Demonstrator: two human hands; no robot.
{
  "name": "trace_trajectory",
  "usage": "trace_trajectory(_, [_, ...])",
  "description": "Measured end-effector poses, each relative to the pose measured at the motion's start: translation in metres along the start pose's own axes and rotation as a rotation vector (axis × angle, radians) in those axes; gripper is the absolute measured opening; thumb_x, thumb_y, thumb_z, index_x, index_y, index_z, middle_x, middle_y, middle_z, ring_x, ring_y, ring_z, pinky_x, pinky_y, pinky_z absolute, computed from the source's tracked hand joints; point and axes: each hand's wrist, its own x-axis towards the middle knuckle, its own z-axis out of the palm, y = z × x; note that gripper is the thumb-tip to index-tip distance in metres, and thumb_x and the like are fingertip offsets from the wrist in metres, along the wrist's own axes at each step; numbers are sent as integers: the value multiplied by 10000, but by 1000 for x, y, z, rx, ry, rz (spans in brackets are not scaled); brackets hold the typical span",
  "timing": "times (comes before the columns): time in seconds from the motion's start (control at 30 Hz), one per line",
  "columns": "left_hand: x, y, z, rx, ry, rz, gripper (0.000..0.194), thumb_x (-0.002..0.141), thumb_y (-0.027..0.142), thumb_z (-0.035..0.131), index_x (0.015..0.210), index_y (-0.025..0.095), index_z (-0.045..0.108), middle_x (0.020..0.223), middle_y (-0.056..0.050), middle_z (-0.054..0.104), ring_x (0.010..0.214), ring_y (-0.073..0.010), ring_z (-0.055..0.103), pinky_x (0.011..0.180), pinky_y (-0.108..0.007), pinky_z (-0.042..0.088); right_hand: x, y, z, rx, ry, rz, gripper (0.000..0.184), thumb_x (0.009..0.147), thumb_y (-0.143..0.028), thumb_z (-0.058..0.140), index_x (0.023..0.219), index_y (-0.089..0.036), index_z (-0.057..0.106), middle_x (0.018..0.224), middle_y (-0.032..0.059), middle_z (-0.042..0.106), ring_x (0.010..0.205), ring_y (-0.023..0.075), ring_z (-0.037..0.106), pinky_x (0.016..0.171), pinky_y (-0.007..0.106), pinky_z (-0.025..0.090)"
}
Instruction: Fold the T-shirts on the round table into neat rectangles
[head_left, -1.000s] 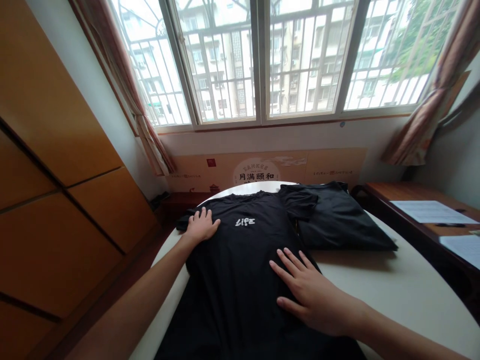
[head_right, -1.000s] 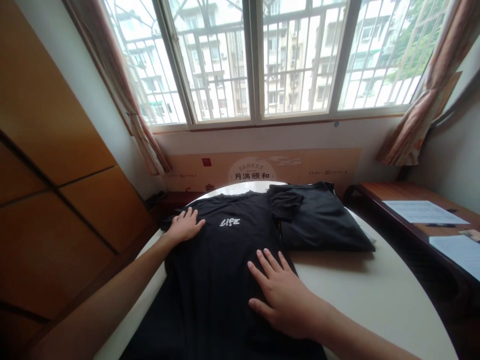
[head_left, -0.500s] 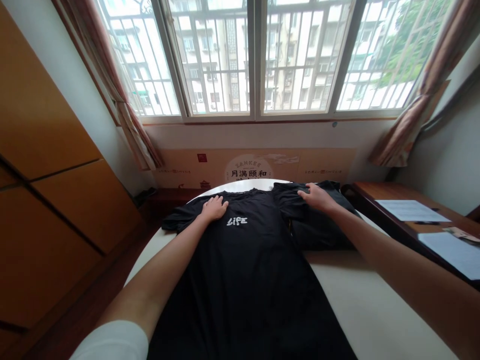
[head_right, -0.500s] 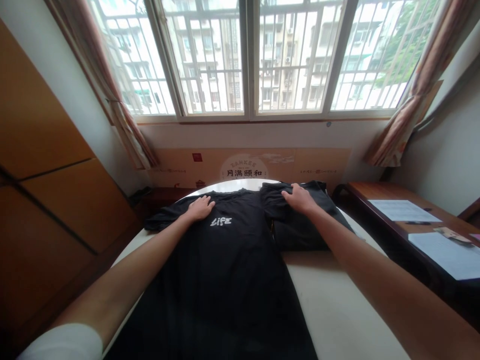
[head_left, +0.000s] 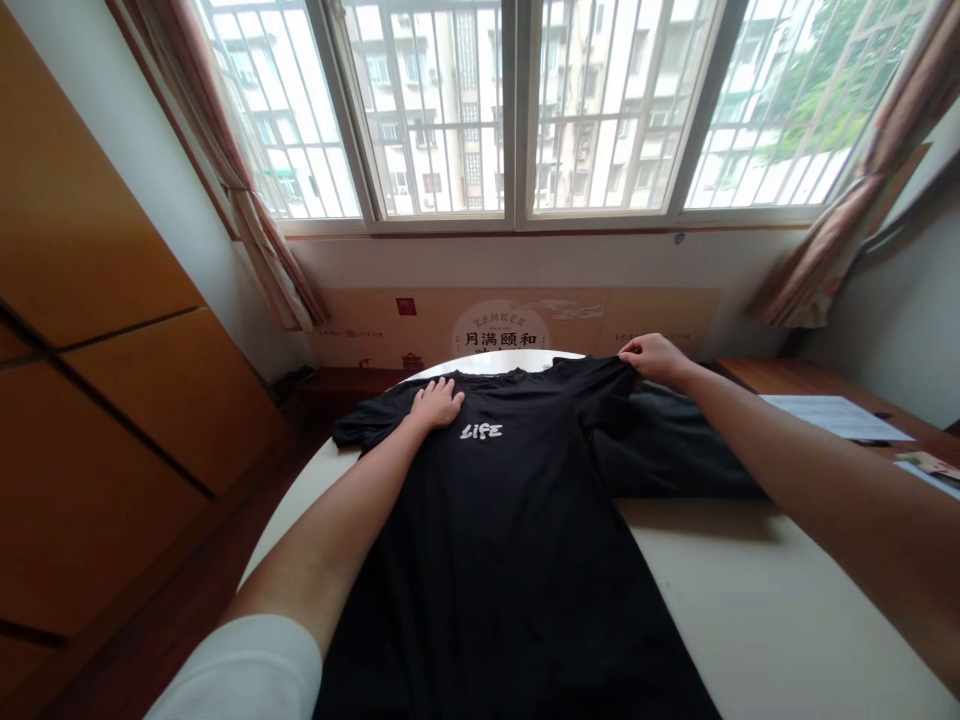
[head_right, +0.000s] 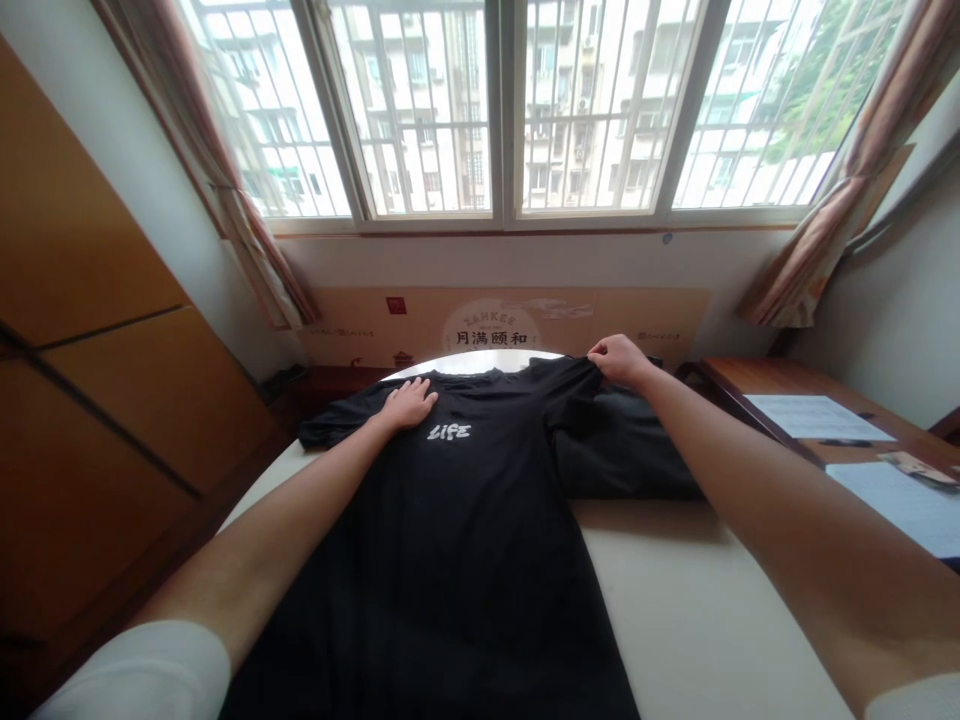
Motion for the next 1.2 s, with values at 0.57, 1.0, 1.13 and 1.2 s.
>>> trace_trajectory(0.57, [6, 14, -4, 138, 56, 97, 766, 1032, 555, 255, 1633, 88, 339, 1720, -181, 269, 1591, -351, 248, 1286, -547, 178, -19, -81, 50, -358, -76, -215, 485, 989, -362, 597, 1431, -162, 611, 1514, 207, 565, 1433, 370, 476, 1187, 502, 361])
trace_trajectory(1.0, [-2, 13, -1, 28, -45, 57, 896, 996, 682, 266, 1679, 105, 204, 1758, -131, 128, 1629, -281, 123, 1307, -503, 125, -3, -147, 192, -268, -275, 49, 861, 1058, -562, 256, 1668, 25, 96, 1754, 237, 33, 1624, 370, 5, 1277, 610, -7])
trace_trajectory(1.13, [-2, 10, -2, -1, -33, 25, 963, 956, 771, 288, 1684, 146, 207, 1758, -142, 122, 1629, -316, 107, 1301, -541, 105, 5, -137, 190, -264, -264, 69, 846, 1063, -577, 210, 1675, -1, 115, 1760, 213, 52, 1628, 339, 25, 1290, 564, 4])
trace_trajectory(1.2, [-2, 10, -3, -14, -36, 4, 974, 946, 789, 297, 1685, 160, 208, 1758, -149, 111, 1627, -338, 96, 1298, -550, 102, 8, -136, 187, -269, -247, 78, 816, 1071, -529, 221, 1664, 26, 136, 1750, 246, 71, 1623, 362, 61, 1290, 559, 39])
